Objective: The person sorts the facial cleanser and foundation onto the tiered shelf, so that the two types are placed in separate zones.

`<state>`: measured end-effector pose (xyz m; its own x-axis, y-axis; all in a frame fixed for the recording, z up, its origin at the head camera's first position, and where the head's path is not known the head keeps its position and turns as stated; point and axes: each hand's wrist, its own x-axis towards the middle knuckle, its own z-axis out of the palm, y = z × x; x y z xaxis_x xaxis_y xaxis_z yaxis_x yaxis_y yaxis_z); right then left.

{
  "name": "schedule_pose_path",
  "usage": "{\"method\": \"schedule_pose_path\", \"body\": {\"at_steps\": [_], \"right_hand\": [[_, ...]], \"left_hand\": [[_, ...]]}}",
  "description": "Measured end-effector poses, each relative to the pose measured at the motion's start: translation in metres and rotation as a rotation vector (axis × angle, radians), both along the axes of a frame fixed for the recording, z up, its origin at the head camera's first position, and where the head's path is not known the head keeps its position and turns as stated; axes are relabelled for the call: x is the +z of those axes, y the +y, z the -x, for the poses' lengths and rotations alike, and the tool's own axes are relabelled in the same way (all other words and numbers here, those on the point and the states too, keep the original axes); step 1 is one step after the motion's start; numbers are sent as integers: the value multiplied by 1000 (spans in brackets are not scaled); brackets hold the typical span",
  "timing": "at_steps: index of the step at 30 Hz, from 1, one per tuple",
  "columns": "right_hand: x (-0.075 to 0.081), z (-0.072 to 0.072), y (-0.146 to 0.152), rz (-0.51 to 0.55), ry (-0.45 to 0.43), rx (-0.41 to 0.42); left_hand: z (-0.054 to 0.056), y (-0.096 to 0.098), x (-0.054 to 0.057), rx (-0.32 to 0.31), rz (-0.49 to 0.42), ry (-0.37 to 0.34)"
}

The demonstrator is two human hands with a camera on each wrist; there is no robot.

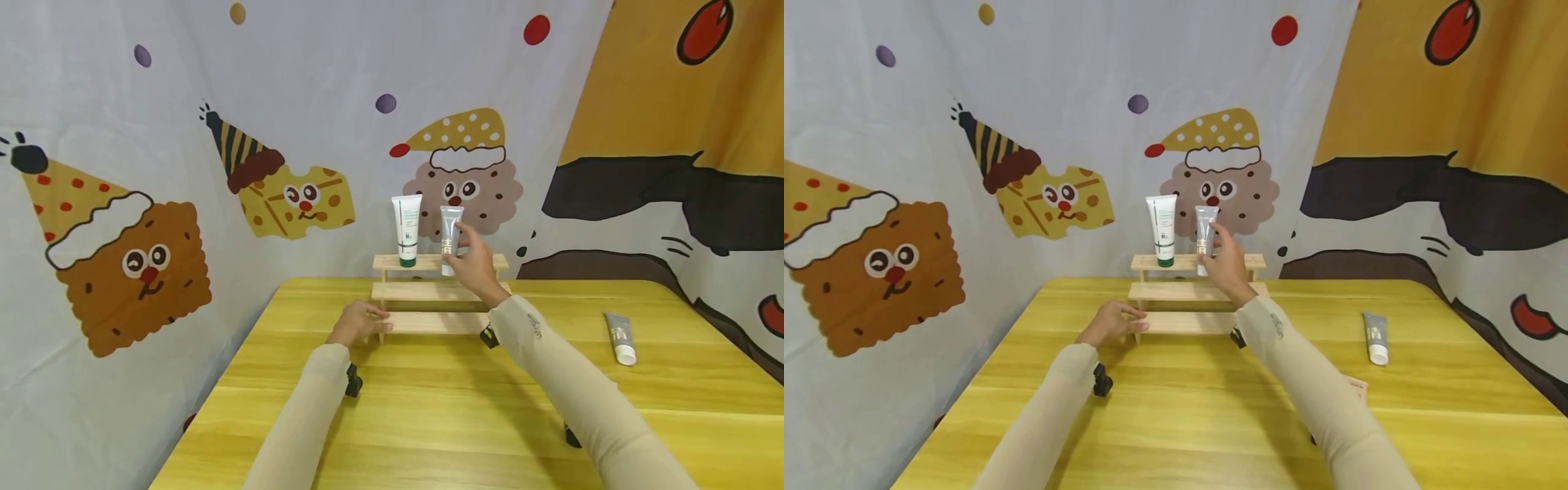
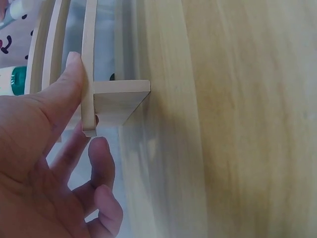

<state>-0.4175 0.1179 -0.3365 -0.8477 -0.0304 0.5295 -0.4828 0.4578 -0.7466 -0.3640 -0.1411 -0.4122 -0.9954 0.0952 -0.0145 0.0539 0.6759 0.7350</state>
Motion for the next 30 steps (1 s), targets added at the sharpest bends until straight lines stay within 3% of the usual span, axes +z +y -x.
{"method": "schedule_pose_path", "body": {"at_steps": [5, 18, 30], "right_hand": [[0, 4, -7, 25, 18, 16], [-7, 15, -12, 50, 43, 0], [-6, 20, -20, 78, 10, 10]], "left_hand": [[1, -1, 0, -12, 0, 23], [1, 0, -1, 11, -8, -18], [-1, 0, 0, 6, -17, -29]]}}
